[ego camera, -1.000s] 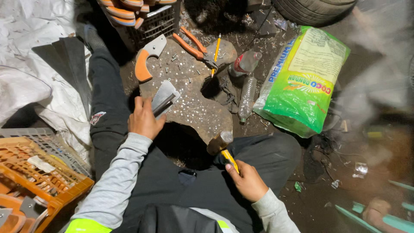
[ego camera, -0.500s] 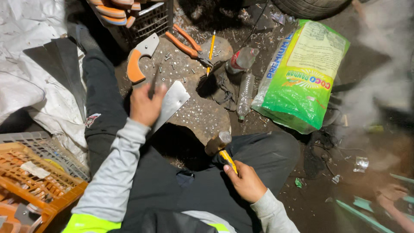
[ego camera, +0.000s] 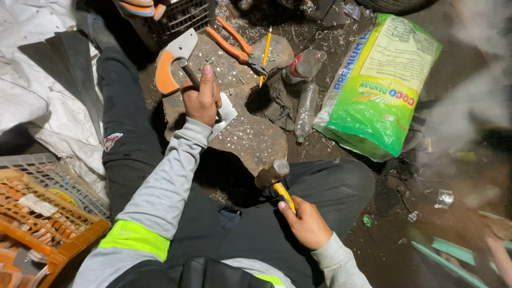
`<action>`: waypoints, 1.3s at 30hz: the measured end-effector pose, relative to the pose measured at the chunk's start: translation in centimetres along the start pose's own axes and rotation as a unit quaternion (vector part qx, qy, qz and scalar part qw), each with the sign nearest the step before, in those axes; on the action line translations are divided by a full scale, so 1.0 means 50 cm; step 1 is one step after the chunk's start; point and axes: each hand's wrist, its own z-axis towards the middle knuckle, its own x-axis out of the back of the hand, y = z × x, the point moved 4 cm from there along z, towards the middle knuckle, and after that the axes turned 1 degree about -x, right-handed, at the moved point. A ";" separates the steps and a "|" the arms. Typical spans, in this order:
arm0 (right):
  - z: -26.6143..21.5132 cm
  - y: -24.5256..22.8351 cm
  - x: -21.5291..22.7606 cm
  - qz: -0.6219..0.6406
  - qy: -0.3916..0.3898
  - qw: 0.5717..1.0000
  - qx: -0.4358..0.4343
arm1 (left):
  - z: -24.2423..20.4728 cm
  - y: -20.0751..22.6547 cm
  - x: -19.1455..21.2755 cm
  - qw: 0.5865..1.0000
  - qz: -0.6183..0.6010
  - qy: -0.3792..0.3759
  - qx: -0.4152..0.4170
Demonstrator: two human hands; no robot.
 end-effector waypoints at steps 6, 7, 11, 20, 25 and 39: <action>0.001 -0.002 0.000 -0.007 -0.002 1.000 -0.003 | -0.002 -0.001 0.000 1.000 0.012 -0.019 -0.006; 0.001 -0.002 0.000 -0.008 -0.001 1.000 0.000 | -0.003 -0.001 0.000 1.000 0.008 -0.020 -0.006; 0.002 0.001 0.000 -0.008 0.000 1.000 0.004 | -0.002 -0.003 -0.002 1.000 -0.012 -0.023 -0.005; -0.008 -0.016 0.008 -0.008 0.007 1.000 0.007 | -0.022 0.005 -0.010 0.980 0.177 -0.010 -0.094; -0.045 -0.116 0.053 0.016 0.103 0.988 0.114 | -0.056 0.005 -0.052 0.950 0.242 -0.047 -0.190; -0.075 -0.450 0.222 -0.154 0.176 0.924 0.303 | -0.099 0.043 -0.073 0.949 0.206 -0.073 -0.229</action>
